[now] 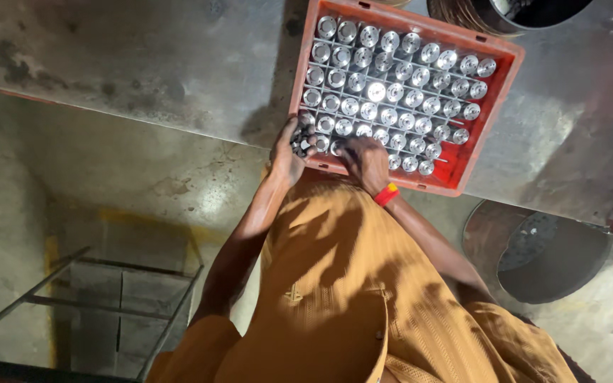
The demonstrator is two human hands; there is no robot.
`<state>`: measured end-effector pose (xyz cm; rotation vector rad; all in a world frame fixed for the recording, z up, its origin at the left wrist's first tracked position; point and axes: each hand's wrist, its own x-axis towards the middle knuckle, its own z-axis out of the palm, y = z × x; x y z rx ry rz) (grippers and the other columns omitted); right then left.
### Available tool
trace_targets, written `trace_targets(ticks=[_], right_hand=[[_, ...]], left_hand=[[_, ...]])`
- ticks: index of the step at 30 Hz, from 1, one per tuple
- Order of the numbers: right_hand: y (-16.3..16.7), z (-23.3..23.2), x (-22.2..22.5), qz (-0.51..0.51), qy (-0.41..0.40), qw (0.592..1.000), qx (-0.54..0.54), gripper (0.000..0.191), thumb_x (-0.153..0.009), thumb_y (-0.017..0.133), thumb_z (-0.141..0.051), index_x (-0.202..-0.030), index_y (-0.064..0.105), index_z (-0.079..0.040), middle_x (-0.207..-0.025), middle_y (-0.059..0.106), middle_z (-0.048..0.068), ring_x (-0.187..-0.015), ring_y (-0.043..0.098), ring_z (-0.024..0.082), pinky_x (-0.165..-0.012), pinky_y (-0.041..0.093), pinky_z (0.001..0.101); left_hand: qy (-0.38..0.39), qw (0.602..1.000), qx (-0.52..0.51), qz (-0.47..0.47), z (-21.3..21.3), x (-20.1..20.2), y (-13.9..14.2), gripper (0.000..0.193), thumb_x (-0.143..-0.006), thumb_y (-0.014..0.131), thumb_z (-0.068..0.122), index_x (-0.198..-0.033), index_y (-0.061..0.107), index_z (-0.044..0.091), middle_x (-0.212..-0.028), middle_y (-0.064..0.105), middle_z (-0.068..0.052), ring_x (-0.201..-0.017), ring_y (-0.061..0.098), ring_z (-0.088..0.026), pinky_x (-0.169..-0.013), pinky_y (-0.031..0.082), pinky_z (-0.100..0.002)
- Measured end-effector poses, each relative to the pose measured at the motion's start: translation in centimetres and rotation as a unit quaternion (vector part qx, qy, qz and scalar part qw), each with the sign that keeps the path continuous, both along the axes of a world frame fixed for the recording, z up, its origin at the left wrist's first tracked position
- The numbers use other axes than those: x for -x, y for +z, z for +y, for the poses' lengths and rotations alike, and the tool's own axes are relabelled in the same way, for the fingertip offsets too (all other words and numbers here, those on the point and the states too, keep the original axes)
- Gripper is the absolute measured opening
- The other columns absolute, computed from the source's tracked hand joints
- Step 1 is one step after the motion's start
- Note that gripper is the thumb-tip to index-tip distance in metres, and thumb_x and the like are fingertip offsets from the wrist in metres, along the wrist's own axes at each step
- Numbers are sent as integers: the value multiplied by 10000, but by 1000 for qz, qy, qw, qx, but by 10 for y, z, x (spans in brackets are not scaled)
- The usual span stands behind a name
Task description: The person fills a red plastic tray with small metal molds using dark granular material from nearby buckets. They use a cylindrical tool to press the material into each mold and occasionally adjust the tray's position.
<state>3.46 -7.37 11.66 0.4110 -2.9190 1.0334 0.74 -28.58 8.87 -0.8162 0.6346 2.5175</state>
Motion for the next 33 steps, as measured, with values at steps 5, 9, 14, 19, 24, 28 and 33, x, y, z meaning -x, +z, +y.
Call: trace_targets(ticks=[5, 9, 14, 19, 24, 28, 33], right_hand=[[-1, -1, 16, -134, -33, 990, 0, 235, -927, 766, -303, -999, 791, -81, -822, 712, 183, -726, 664, 374, -665, 500, 470], [2, 2, 16, -165, -154, 953, 203, 261, -951, 740, -255, -1126, 749, -62, -959, 781, 81, -790, 721, 191, -694, 573, 331], [-5, -1, 16, -258, -122, 897, 338, 257, -953, 756, -175, -1172, 749, -39, -1025, 767, 37, -879, 687, 122, -795, 569, 286], [-13, 9, 17, -167, -189, 921, 295, 261, -923, 767, -223, -1133, 732, -73, -1003, 783, 66, -858, 704, 172, -765, 559, 327], [-18, 5, 27, 9, -46, 998, -31, 216, -979, 772, -311, -962, 777, -95, -926, 765, 123, -737, 683, 286, -708, 531, 422], [-15, -1, 44, -88, -92, 992, 10, 250, -968, 748, -332, -1048, 811, -104, -858, 755, 146, -645, 651, 265, -632, 514, 416], [-6, 6, 41, -166, -148, 953, 204, 315, -986, 704, -310, -1190, 744, -73, -871, 754, 40, -619, 610, 118, -569, 511, 334]], left_hand=[[-43, 991, 120, 35, 10, -6, -12, 157, -1012, 678, 273, -1074, 592, 156, -854, 608, 5, -677, 609, -118, -517, 440, -253], [-130, 965, 192, 122, 28, -6, -15, 208, -1021, 675, 255, -1168, 614, 121, -858, 625, -23, -651, 585, -97, -501, 441, -248], [-198, 939, 270, 76, 47, -5, -9, 252, -971, 652, 264, -1182, 534, 191, -768, 616, -1, -566, 567, -91, -416, 413, -239], [-110, 983, 143, -18, 31, 3, -9, 268, -1012, 560, 327, -1048, 643, 74, -707, 631, -38, -537, 576, -125, -419, 427, -256], [-52, 994, 61, -75, 20, 8, -5, 282, -996, 524, 296, -973, 618, 31, -729, 668, -75, -573, 645, -171, -454, 473, -282], [-86, 983, 154, 50, 20, 6, 2, 201, -1012, 625, 264, -1031, 636, 64, -734, 629, -26, -572, 585, -111, -452, 438, -247], [-230, 960, 136, 85, 23, 3, -3, 281, -1051, 633, 327, -1051, 673, 49, -742, 594, 9, -595, 569, -81, -457, 420, -224]])
